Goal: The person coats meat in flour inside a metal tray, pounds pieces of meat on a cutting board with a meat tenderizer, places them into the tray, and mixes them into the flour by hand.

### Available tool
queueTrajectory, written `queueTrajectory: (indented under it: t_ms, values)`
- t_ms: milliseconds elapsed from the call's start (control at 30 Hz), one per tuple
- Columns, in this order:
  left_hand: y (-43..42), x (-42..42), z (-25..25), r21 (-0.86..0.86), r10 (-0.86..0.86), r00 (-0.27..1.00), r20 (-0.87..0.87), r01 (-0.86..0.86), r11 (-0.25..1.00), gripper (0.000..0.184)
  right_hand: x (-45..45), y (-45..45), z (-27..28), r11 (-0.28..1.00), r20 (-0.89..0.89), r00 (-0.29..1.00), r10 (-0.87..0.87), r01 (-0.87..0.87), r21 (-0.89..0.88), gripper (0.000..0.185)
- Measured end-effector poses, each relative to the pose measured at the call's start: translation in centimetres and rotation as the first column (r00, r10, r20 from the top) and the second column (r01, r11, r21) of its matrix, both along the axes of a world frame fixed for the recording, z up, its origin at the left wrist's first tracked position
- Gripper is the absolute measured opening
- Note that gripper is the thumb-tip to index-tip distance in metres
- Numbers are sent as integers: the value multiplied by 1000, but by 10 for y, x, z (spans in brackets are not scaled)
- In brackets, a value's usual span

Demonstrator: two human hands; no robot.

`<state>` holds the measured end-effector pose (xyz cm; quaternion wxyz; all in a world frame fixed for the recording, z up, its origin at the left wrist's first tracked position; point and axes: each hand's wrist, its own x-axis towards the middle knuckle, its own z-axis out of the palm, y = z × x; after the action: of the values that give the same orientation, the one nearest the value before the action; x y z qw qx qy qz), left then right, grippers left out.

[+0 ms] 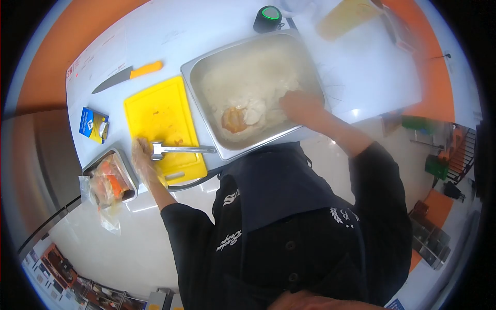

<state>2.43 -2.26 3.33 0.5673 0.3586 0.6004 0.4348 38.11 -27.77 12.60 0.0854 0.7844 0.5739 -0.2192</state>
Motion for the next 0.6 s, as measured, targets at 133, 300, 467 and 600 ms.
queueTrajectory:
  t_ms: [133, 300, 467, 600]
  values:
    - [1, -8, -8, 18, -44, 999, 24, 44, 999, 28, 20, 8, -28, 989, -109, 993, -36, 20, -146, 19]
    - [0, -9, -9, 21, -25, 999, 45, 24, 1000, 28, 27, 1, -57, 989, -311, 947, -83, 40, -140, 20]
    - [0, -12, -14, 51, -30, 998, 57, 27, 998, 28, 27, -11, -52, 994, -453, 887, -92, 112, 17, 21]
    - [1, -13, -16, 17, -28, 996, 86, 26, 1000, 27, 41, -27, -49, 994, -501, 861, -91, 108, 3, 21]
